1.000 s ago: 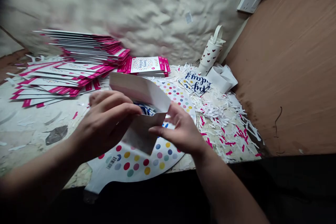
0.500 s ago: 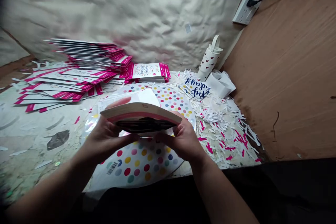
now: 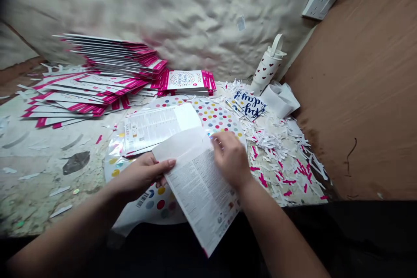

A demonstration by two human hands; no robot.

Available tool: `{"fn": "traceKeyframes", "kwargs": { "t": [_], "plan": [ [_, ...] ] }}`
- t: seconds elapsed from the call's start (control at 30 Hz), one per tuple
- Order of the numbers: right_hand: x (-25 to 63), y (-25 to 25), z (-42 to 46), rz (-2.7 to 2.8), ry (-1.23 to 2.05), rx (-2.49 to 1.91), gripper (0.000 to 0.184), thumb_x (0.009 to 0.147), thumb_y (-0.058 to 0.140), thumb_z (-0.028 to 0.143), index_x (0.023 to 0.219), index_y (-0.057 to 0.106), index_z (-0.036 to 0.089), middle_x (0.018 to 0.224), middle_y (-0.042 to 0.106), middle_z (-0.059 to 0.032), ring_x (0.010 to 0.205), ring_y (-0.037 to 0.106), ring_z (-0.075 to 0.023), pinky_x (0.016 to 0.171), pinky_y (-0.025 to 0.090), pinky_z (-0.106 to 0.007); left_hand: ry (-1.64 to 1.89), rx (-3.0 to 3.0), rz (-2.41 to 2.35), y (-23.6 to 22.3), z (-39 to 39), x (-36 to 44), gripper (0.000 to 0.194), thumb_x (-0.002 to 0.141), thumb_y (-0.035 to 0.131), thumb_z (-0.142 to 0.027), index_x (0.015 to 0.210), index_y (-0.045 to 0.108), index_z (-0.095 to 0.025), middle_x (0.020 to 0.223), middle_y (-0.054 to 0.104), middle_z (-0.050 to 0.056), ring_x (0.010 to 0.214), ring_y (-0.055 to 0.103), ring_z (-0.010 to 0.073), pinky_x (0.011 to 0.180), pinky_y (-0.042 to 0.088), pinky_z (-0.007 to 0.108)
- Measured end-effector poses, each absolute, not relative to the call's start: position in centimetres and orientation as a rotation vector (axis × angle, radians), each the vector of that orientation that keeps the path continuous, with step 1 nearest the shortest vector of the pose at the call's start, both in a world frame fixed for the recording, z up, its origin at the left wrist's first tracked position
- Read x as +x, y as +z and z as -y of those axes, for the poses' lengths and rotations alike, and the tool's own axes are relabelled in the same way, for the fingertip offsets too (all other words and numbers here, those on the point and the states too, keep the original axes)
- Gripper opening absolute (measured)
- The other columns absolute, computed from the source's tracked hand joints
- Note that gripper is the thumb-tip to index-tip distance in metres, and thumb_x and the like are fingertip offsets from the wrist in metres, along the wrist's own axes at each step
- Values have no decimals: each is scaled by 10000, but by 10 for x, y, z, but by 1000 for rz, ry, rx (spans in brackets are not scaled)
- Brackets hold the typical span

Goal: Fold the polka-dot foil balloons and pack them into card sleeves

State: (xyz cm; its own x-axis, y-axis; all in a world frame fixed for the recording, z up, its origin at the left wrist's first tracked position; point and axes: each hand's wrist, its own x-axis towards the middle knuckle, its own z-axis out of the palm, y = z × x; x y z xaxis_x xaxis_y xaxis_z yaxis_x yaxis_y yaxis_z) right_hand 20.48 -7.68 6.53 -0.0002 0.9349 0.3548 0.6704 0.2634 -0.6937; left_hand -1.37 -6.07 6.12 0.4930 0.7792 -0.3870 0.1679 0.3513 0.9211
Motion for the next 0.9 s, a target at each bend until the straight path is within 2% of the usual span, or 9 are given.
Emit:
{"fn": "traceKeyframes", "kwargs": {
  "t": [0.07, 0.13, 0.37, 0.57, 0.77, 0.83, 0.9],
  "plan": [
    [191, 58, 90, 2026, 307, -1335, 199, 867, 437, 167, 940, 621, 181, 906, 626, -79, 871, 562, -186, 795, 448, -304, 515, 1112, -1015, 51, 68, -11, 364, 718, 639, -435, 572, 589, -106, 463, 557, 13, 421, 480, 75, 441, 366, 181],
    [178, 54, 101, 2145, 259, -1257, 218, 862, 425, 120, 926, 627, 172, 873, 632, -76, 844, 567, -182, 757, 457, -292, 524, 1115, -1029, 45, 75, -8, 364, 726, 629, -431, 576, 592, -101, 473, 567, 26, 439, 493, 89, 466, 383, 198],
    [170, 54, 104, 2280, 92, -1318, 199, 859, 424, 115, 796, 611, 138, 784, 614, -86, 790, 559, -193, 720, 445, -300, 459, 1310, -1156, 45, 84, -3, 475, 774, 544, -487, 485, 576, -112, 431, 535, 34, 384, 416, 82, 408, 293, 205],
    [174, 59, 106, 2319, 162, -1344, 186, 862, 408, 106, 838, 585, 155, 750, 601, -49, 712, 543, -158, 640, 418, -259, 429, 1290, -1148, 51, 86, -1, 467, 784, 531, -462, 484, 611, -113, 441, 572, 49, 399, 460, 96, 423, 335, 201],
    [161, 62, 108, 2536, -284, -1327, 221, 813, 377, 68, 687, 532, 164, 660, 528, -63, 605, 461, -183, 540, 344, -286, 472, 1249, -1081, 55, 88, 5, 356, 786, 546, -395, 565, 603, -121, 473, 599, 31, 426, 515, 99, 449, 388, 184],
    [179, 60, 98, 2460, -296, -1480, 201, 803, 383, 74, 707, 538, 159, 682, 539, -70, 631, 481, -188, 566, 360, -288, 453, 1199, -1070, 53, 88, 4, 355, 788, 544, -389, 573, 612, -115, 486, 610, 41, 423, 520, 100, 460, 406, 194],
    [214, 57, 87, 2268, -293, -1864, 184, 788, 396, 76, 757, 568, 135, 728, 572, -97, 662, 521, -202, 589, 384, -299, 431, 1159, -1071, 50, 87, 0, 360, 785, 551, -389, 567, 610, -109, 493, 612, 48, 421, 524, 104, 454, 410, 200]
  ]
}}
